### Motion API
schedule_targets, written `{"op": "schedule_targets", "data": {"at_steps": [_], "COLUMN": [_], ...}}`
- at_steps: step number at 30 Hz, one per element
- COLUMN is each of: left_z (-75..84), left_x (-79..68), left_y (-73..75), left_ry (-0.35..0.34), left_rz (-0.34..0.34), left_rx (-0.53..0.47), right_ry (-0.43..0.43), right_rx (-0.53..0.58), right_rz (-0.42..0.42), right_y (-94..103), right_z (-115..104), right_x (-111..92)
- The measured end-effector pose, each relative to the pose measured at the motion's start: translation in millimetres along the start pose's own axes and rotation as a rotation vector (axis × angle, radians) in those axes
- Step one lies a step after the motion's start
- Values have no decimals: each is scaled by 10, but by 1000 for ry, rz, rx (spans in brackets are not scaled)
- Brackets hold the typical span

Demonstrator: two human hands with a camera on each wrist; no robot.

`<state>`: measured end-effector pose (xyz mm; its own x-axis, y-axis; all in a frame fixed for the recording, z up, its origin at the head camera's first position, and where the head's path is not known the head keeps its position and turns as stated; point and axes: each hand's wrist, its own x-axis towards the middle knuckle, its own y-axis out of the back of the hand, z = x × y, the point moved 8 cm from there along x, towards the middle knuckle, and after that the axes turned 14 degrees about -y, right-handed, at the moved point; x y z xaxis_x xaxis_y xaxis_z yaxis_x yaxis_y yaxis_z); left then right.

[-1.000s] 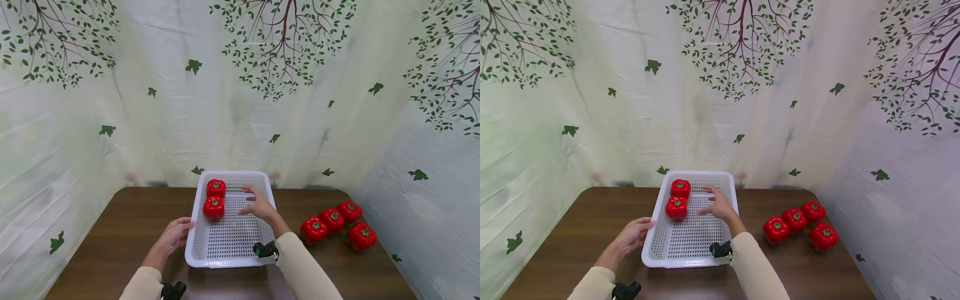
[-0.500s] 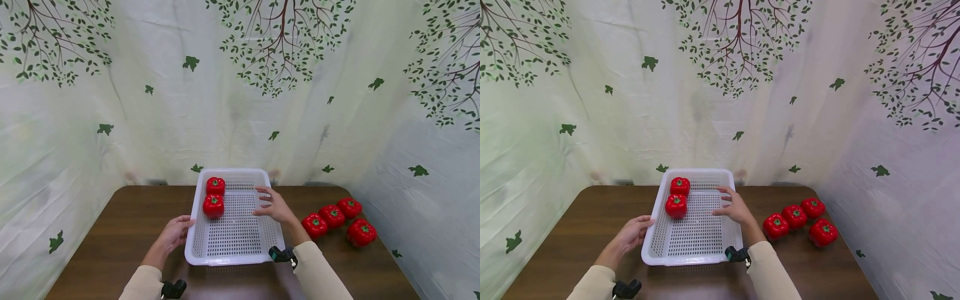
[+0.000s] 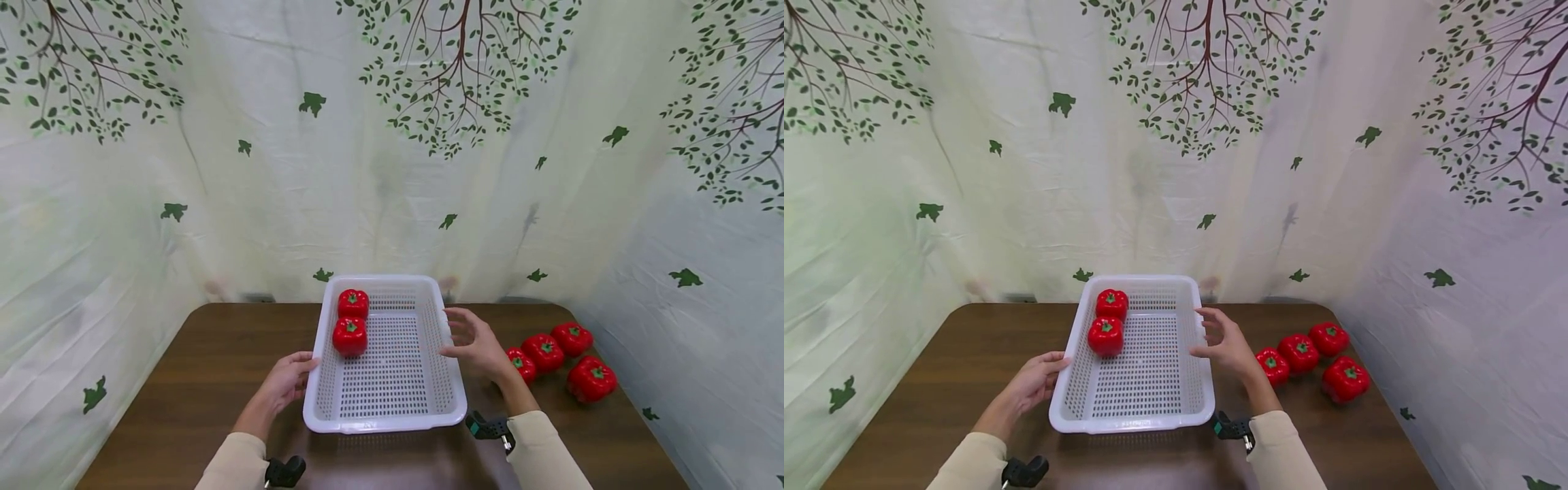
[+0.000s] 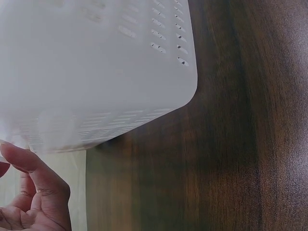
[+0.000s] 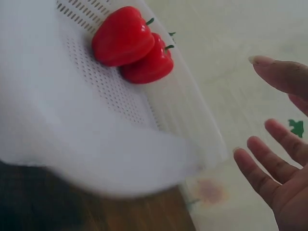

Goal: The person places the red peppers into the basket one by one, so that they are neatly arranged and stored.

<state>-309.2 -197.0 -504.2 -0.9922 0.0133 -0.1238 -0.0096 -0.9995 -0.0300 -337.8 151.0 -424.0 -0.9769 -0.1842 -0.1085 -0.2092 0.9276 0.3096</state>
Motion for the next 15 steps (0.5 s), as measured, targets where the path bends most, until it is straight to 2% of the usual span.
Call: {"op": "schedule_targets", "data": {"at_steps": [2, 9, 15], "left_z": [-2, -10, -8], "left_x": [-2, 3, -9], "left_y": [-5, 14, 24], "left_ry": [1, 7, 3], "left_rz": [-1, 12, 14], "left_rx": [3, 20, 26], "right_ry": [15, 48, 30], "right_rx": [-10, -35, -97], "right_rz": [30, 101, 169], "right_y": [81, 337, 482], "right_z": [86, 184, 263], "right_x": [2, -120, -254]}}
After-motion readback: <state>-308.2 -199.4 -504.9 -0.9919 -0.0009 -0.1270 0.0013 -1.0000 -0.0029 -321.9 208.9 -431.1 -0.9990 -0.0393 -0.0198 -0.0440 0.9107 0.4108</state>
